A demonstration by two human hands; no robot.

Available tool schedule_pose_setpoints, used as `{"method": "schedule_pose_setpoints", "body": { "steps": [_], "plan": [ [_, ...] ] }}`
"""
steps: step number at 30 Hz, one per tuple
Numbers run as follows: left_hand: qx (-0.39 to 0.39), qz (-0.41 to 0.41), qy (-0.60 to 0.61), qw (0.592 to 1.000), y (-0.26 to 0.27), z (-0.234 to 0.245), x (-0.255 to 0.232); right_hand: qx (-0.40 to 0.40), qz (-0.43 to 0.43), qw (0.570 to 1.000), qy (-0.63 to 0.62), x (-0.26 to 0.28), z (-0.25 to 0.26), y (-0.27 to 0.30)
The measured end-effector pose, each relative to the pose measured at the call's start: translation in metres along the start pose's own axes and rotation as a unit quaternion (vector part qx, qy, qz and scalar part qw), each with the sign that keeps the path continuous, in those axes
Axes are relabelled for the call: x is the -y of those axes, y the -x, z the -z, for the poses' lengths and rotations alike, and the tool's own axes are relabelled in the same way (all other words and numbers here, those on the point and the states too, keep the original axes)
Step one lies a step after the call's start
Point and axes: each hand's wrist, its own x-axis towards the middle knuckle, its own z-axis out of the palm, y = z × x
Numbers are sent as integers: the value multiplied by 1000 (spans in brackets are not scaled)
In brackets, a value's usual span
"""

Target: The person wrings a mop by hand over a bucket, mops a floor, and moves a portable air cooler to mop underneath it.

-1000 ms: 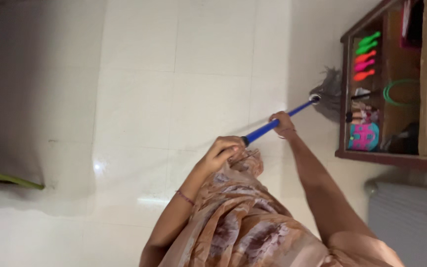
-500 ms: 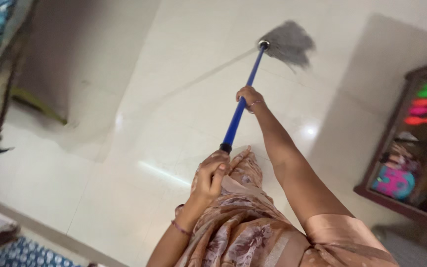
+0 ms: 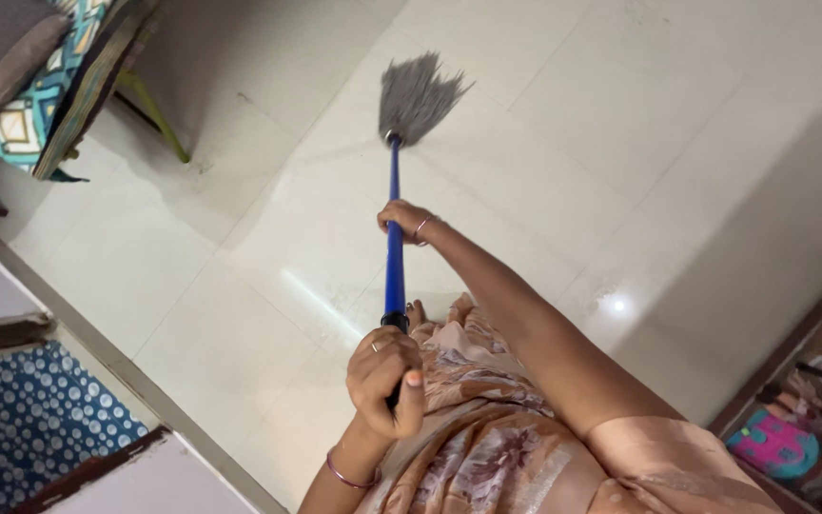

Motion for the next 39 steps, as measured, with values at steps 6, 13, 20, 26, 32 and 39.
{"method": "schedule_pose_setpoints", "body": {
  "steps": [6,13,20,26,32,39],
  "plan": [
    [54,-82,19,995,-30,4,-32,7,-93,996,-6,117,31,0],
    [34,-232,104,967,-24,-37,-65,-50,-99,994,3,169,103,23],
    [105,-329,51,937,2,-98,-12,-150,-213,960,100,89,160,112],
    [337,-298,236,861,11,-181,30,-261,-426,866,13,41,170,261],
    [403,-280,320,811,13,-223,13,-480,-386,785,65,14,148,392],
    [422,-223,392,787,51,-264,52,-591,-463,649,123,41,124,480]
  ]
}}
